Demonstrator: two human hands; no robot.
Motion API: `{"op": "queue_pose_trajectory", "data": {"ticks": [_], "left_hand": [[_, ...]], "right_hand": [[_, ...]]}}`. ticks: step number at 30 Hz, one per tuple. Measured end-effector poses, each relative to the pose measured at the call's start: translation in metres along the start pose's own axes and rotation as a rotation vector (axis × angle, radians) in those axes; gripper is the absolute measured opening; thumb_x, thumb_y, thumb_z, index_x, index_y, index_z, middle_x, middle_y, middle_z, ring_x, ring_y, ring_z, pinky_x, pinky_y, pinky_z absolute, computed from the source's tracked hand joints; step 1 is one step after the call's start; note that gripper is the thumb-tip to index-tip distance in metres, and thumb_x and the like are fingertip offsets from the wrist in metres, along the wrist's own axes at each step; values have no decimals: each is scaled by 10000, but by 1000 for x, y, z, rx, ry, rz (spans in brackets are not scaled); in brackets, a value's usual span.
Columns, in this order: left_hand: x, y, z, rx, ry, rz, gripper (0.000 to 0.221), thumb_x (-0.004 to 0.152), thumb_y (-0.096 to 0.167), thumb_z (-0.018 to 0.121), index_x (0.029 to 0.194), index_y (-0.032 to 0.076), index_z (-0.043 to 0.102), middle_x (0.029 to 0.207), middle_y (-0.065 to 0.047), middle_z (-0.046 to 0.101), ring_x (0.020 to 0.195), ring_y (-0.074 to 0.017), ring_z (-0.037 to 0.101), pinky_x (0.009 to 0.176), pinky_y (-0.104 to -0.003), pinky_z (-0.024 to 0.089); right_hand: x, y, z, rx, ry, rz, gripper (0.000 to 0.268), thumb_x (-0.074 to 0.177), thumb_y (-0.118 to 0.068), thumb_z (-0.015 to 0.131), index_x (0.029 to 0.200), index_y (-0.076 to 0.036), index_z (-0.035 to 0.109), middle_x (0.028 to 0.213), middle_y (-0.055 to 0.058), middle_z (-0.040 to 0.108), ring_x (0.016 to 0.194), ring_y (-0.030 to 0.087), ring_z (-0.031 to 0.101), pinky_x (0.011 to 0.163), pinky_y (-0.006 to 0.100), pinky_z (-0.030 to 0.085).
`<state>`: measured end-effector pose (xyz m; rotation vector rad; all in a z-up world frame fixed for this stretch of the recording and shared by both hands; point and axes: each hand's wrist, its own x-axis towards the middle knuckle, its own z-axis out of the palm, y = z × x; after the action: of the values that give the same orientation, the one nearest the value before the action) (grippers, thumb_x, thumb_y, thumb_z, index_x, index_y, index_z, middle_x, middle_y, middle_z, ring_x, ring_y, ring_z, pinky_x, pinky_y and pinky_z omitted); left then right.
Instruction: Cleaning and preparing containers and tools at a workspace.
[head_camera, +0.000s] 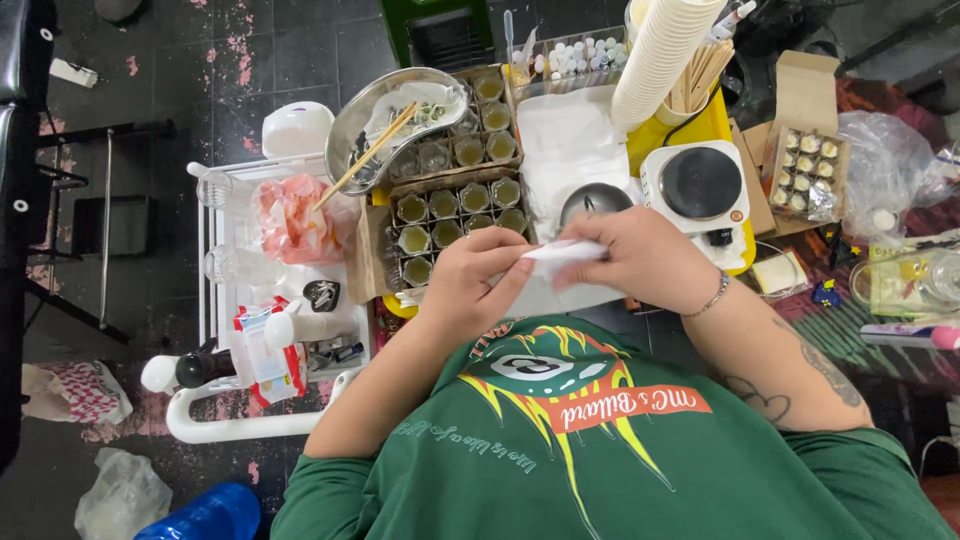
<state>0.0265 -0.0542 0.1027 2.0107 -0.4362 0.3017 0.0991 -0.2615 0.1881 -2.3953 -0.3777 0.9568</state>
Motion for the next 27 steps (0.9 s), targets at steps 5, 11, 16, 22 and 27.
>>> {"op": "queue_pose_trajectory", "data": {"ticks": [5, 11, 16, 22, 27], "left_hand": [[-25, -64, 0, -286, -215, -217, 188, 1032, 166, 653, 1029, 1, 745, 982, -121, 707, 882, -258, 682, 795, -376, 534], [-26, -76, 29, -1568, -141, -822, 433, 1033, 299, 518, 1316, -9, 631, 1168, -145, 736, 1041, -274, 700, 952, -410, 551], [-23, -63, 37, -2099, -11, -787, 505, 1093, 381, 454, 1417, 9, 566, 1331, -186, 667, 1219, -342, 656, 1095, -486, 483], [-19, -57, 37, -2139, 33, -779, 550, 1109, 394, 402, 1497, 16, 496, 1469, -169, 590, 1388, -329, 539, 1218, -470, 391], [-16, -36, 36, -1921, 177, -701, 570, 1087, 501, 393, 1510, 126, 459, 1498, -66, 571, 1394, -249, 536, 1202, -429, 377]], "right_hand": [[33, 51, 17, -14, -112, -553, 369, 723, -294, 907, 987, -96, 741, 706, 65, 740, 618, 104, 657, 561, 290, 507], [71, 77, 46, 739, -170, -307, 387, 850, -140, 835, 1168, -30, 645, 962, 35, 695, 810, 130, 621, 672, 332, 494], [79, 72, 74, 742, 184, -350, 518, 910, -111, 776, 1367, -114, 533, 1220, 75, 543, 1070, 137, 560, 905, 283, 493], [46, 27, 79, 1350, 454, -1155, 475, 1076, -72, 693, 1481, -180, 469, 1581, 90, 437, 1467, 198, 384, 1165, 365, 377], [88, 19, 127, 1903, -164, -880, 562, 1099, -338, 513, 1601, -158, 335, 1722, 91, 255, 1593, 257, 258, 1327, 430, 219]]}}
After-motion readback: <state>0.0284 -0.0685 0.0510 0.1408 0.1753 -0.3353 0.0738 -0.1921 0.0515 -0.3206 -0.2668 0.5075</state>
